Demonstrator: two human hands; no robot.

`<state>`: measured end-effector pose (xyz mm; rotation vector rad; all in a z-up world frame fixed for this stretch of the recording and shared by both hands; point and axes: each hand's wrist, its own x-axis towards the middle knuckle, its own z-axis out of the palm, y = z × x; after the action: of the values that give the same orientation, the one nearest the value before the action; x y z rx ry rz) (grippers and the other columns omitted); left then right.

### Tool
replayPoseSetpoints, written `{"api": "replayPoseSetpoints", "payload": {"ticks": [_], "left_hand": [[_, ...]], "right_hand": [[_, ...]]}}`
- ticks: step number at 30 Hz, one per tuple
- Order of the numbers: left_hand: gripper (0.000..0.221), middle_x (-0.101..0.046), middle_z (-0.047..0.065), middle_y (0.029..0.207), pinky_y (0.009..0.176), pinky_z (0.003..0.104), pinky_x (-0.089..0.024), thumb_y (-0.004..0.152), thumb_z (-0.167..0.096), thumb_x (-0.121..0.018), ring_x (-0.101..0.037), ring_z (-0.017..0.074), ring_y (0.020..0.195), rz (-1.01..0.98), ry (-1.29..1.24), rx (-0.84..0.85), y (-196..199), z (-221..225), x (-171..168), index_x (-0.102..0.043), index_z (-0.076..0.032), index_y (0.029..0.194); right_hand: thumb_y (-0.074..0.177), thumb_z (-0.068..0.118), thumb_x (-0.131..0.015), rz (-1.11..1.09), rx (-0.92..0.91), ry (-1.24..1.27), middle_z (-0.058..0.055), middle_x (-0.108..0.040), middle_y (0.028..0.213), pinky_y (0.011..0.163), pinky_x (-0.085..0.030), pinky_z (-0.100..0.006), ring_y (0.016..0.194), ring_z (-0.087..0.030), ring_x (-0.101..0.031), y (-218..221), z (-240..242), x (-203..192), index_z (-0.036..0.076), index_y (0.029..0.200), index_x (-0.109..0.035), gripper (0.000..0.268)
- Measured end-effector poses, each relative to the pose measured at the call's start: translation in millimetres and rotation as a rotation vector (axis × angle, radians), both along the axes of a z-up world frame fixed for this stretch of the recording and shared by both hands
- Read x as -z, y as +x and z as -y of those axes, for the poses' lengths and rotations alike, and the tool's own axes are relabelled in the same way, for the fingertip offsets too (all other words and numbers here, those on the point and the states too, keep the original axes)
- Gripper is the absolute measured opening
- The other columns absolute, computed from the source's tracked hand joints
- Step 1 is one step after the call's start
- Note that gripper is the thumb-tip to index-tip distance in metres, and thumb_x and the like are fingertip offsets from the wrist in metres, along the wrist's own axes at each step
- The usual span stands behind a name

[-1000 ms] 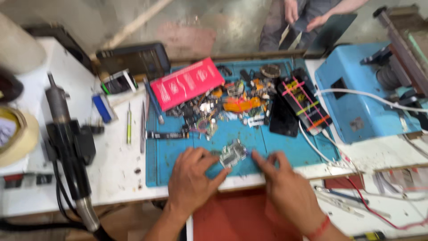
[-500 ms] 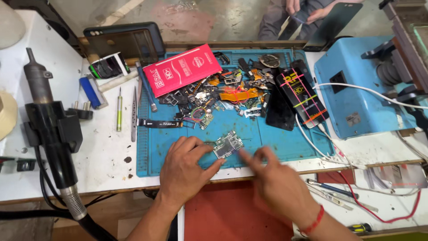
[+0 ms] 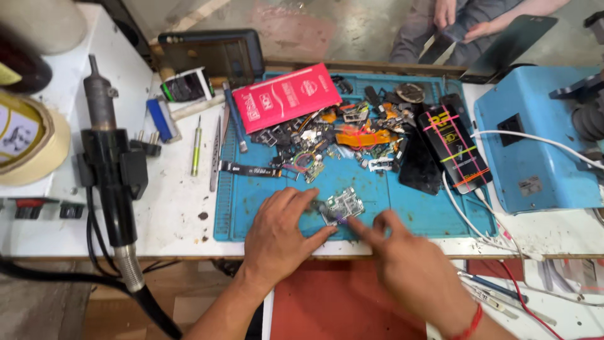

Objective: The person brushes a circuit board with a small tool and then applies heat to the board using a heat gun while holding the component in place.

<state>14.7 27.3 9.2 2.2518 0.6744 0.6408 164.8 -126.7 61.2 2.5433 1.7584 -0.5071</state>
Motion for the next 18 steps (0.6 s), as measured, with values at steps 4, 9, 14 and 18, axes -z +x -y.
{"api": "replayPoseSetpoints", "payload": {"ticks": [4, 9, 14, 18], "left_hand": [[0.059, -0.065, 0.011, 0.096, 0.082, 0.043, -0.05, 0.068, -0.031, -0.09, -0.063, 0.0325, 0.092, 0.044, 0.059, 0.025, -0.4, 1.2, 0.0, -0.069, -0.004, 0.115], [0.042, -0.065, 0.007, 0.093, 0.082, 0.042, -0.05, 0.072, -0.031, -0.089, -0.063, 0.0297, 0.09, 0.046, 0.088, 0.036, -2.1, 3.8, 5.5, -0.073, -0.007, 0.103], [0.031, -0.064, 0.006, 0.091, 0.08, 0.042, -0.049, 0.074, -0.028, -0.089, -0.061, 0.0288, 0.087, 0.027, 0.16, 0.052, -0.9, 2.5, 4.7, -0.076, -0.009, 0.095], [0.032, -0.063, 0.006, 0.094, 0.082, 0.041, -0.049, 0.075, -0.026, -0.088, -0.06, 0.0282, 0.089, 0.06, 0.175, 0.046, -1.6, 7.3, 5.0, -0.075, -0.008, 0.098]], "right_hand": [[0.083, 0.005, -0.055, -0.087, 0.018, 0.08, -0.01, -0.061, 0.109, 0.053, -0.053, -0.05, 0.056, -0.037, -0.066, 1.2, 3.6, 4.7, 0.028, 0.144, -0.059, 0.065], [0.083, 0.008, -0.06, -0.078, 0.104, 0.212, -0.013, -0.061, 0.103, 0.054, -0.052, -0.05, 0.056, -0.04, -0.064, 12.0, 13.9, 16.3, 0.025, 0.144, -0.059, 0.063], [0.083, 0.005, -0.06, -0.165, 0.109, 0.336, -0.014, -0.061, 0.102, 0.055, -0.053, -0.047, 0.061, -0.037, -0.065, 4.9, 23.6, 18.6, 0.021, 0.139, -0.059, 0.058], [0.081, 0.007, -0.062, -0.104, 0.12, 0.123, -0.014, -0.06, 0.106, 0.051, -0.053, -0.049, 0.056, -0.039, -0.063, -4.6, 24.5, 13.1, 0.025, 0.145, -0.058, 0.066]]}}
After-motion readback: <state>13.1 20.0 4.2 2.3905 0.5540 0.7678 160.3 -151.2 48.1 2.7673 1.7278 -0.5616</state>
